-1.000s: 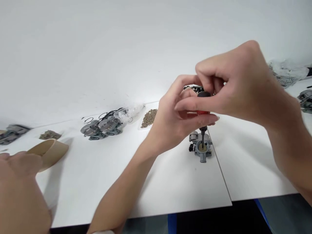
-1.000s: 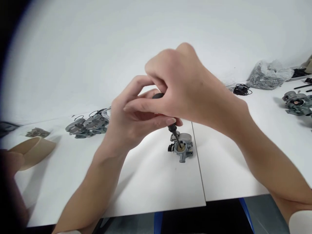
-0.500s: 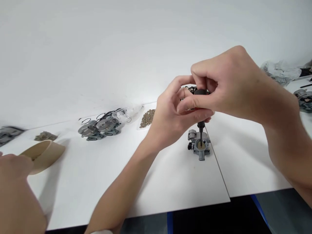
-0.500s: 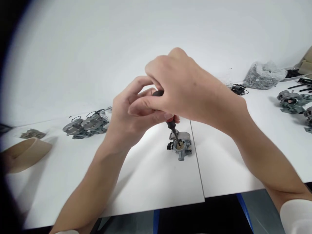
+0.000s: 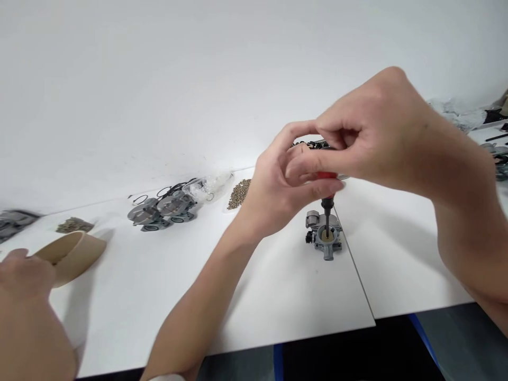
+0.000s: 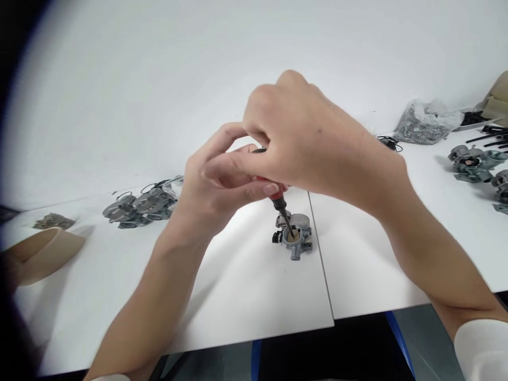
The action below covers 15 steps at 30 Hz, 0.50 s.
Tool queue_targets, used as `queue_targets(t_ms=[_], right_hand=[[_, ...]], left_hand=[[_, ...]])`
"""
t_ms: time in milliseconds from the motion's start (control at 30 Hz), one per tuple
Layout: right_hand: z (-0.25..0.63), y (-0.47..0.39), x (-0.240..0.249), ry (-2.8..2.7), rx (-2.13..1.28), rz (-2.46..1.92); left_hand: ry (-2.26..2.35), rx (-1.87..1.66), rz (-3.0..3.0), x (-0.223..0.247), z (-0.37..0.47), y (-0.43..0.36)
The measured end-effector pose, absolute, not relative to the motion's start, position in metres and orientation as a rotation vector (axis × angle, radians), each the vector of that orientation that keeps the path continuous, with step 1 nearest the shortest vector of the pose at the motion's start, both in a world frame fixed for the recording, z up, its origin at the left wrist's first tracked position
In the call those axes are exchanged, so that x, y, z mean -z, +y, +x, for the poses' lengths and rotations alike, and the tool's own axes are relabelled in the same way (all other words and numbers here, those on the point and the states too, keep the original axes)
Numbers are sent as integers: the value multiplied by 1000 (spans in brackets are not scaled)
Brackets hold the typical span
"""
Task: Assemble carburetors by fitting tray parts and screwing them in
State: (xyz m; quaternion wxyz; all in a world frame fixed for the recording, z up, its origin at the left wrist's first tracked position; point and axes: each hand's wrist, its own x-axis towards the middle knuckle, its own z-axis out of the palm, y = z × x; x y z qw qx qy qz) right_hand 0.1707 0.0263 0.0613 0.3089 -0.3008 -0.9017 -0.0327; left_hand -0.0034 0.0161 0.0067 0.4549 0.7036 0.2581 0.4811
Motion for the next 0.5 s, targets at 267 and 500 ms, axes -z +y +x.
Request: queue_targets(t_ms=[267, 500], right_hand=[[188, 28, -69, -2535, 45, -578], [169, 22, -64, -2385, 166, -813]], left_hand=[[555, -1052, 1794, -13, -10, 15], [585, -1153, 1749, -8, -3, 16]])
